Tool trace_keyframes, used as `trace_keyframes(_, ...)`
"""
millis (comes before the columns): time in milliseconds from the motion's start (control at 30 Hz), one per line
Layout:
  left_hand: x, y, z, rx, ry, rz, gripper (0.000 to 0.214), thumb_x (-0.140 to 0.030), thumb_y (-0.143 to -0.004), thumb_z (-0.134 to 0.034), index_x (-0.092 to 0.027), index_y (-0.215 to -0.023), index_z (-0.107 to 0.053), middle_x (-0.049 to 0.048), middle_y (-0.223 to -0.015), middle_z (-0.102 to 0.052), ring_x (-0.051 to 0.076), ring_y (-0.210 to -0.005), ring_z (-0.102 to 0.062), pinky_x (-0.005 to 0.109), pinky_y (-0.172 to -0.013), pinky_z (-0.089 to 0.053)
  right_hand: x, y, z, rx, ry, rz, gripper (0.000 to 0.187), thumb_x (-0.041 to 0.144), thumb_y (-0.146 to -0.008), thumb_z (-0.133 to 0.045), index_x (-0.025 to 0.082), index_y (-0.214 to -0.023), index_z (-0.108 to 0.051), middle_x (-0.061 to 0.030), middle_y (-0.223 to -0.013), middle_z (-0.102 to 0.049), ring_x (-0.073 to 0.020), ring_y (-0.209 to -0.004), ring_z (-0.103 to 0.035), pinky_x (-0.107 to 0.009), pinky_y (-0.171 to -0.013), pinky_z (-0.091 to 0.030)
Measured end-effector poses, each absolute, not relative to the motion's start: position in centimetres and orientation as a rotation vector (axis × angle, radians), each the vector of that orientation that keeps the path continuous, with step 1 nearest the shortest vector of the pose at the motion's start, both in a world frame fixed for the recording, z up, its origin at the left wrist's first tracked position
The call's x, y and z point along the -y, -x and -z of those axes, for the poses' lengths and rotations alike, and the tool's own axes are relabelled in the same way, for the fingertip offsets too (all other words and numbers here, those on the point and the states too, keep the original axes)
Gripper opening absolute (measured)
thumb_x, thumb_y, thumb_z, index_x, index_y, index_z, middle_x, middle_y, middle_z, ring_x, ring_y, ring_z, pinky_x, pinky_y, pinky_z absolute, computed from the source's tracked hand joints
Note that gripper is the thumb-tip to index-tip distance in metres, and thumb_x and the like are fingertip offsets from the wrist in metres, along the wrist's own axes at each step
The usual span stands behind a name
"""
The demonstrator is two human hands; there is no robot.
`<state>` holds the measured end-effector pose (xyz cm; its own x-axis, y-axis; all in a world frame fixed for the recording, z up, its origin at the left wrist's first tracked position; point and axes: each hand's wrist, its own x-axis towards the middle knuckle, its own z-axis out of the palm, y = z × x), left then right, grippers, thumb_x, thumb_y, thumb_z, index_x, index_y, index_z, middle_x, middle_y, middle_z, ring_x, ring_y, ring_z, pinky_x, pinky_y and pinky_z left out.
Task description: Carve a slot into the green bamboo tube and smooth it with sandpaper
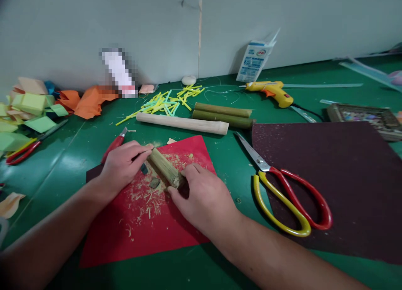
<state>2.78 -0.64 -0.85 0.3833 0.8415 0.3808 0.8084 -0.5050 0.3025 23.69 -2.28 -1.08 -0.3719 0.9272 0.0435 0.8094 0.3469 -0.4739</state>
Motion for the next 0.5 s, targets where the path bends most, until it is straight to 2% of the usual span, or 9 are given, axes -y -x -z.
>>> trace_keyframes(133, 0.5, -2.4, 0.7, -1.369, -2.626, -0.654, 0.027, -0.027, -0.094, -0.043, -0.017, -0.102, -0.066, 0.0026, -0.075, -0.062, 0.013, -0.069, -0.057, 0.024, -0.063, -0.046, 2.3, -23.5, 1.4, 2.316, 1.52, -0.53, 0.019, 0.038, -0.075, -0.06, 0.022, -0.077, -0.049, -0.0004, -0.075, -0.059, -0.0178, -0.066, -0.056, -0.029, -0.054, -0.033)
trace_keyframes(267, 0.6, -2.3, 0.7, -1.569, -2.538, -0.778, 0.025, -0.027, -0.093, -0.046, -0.016, -0.093, -0.068, 0.0027, -0.074, -0.061, 0.013, -0.068, -0.057, 0.024, -0.063, -0.046, 2.4, -23.6, 1.4, 2.316, 1.53, -0.562, 0.02, 0.04, -0.077, -0.058, 0.022, -0.082, -0.051, -0.0012, -0.08, -0.061, -0.0188, -0.072, -0.058, -0.029, -0.058, -0.035)
trace_keyframes(400, 1.4, -2.9, 1.0, -1.311, -2.614, -0.627, 0.029, -0.027, -0.095, -0.041, -0.016, -0.109, -0.063, 0.0039, -0.077, -0.063, 0.014, -0.07, -0.058, 0.025, -0.063, -0.047, 2.4, -23.7, 1.3, 2.329, 1.527, -0.533, 0.02, 0.04, -0.077, -0.057, 0.022, -0.077, -0.049, -0.001, -0.073, -0.059, -0.0182, -0.067, -0.056, -0.029, -0.055, -0.032)
trace_keyframes(500, 1.6, -3.2, 1.1, -1.38, -2.579, -0.729, 0.026, -0.027, -0.094, -0.044, -0.015, -0.105, -0.065, 0.0045, -0.08, -0.064, 0.014, -0.073, -0.059, 0.025, -0.067, -0.048, 2.2, -23.7, 1.2, 2.324, 1.544, -0.526, 0.022, 0.042, -0.079, -0.055, 0.022, -0.074, -0.047, -0.0006, -0.071, -0.057, -0.0173, -0.063, -0.053, -0.029, -0.054, -0.03)
